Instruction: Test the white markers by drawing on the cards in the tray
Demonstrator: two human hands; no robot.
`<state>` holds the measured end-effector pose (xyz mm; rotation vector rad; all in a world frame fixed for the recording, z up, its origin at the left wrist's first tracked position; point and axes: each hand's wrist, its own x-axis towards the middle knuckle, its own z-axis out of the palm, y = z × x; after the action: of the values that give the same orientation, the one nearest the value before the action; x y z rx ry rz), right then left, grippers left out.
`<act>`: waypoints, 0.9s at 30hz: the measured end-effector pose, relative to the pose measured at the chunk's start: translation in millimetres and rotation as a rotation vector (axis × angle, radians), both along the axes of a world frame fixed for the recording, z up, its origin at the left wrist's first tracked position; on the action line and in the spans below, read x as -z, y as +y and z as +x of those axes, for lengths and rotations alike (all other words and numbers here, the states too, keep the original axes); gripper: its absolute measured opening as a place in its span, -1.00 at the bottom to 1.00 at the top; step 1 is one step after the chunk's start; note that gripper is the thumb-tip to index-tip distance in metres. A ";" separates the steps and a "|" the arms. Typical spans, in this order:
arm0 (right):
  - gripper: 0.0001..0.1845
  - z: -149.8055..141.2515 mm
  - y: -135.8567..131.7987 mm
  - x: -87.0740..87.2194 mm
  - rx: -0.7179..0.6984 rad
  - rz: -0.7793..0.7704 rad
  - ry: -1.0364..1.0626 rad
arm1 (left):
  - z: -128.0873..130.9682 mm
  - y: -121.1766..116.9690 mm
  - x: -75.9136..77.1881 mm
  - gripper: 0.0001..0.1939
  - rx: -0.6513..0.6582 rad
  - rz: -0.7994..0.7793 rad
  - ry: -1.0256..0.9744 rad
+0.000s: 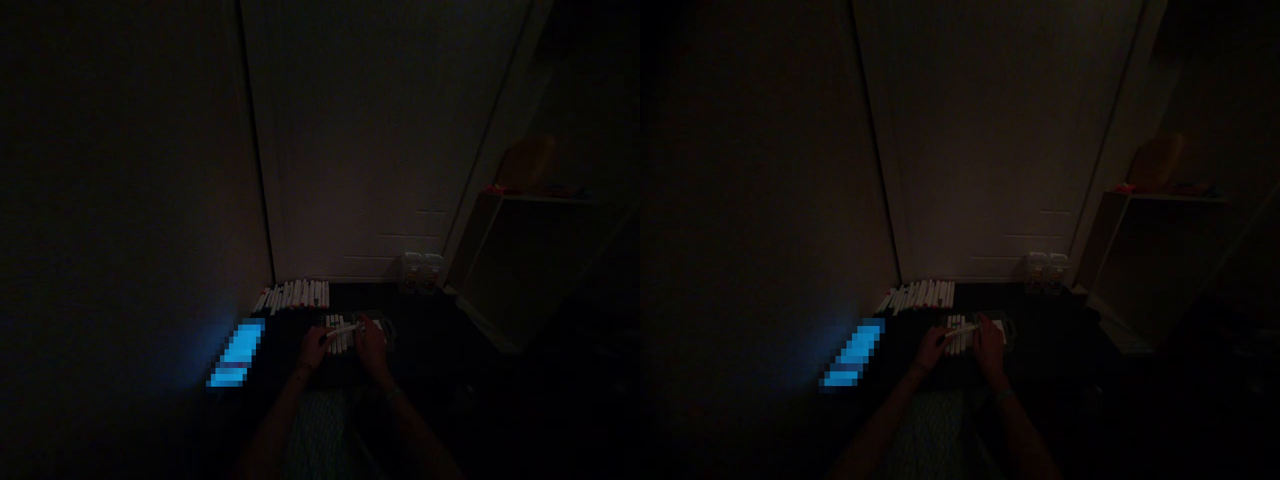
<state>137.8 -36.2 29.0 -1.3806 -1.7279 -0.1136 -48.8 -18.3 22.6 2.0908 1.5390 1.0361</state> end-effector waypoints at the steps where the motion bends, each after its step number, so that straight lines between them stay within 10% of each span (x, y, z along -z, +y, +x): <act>1: -0.62 0.3 0.5 0.8 -0.009 -0.019 -0.002 | 0.5 -0.9 -0.9 -0.71 0.003 -0.007 -0.016; 27: -0.51 -10.9 -17.9 -23.5 -0.292 -0.013 -0.158 | 3.9 -0.9 0.4 -0.73 0.090 0.020 -0.137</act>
<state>126.9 -54.1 52.5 -1.1387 -2.0466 -0.0494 -44.9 -19.1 22.2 2.0362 1.3620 1.1407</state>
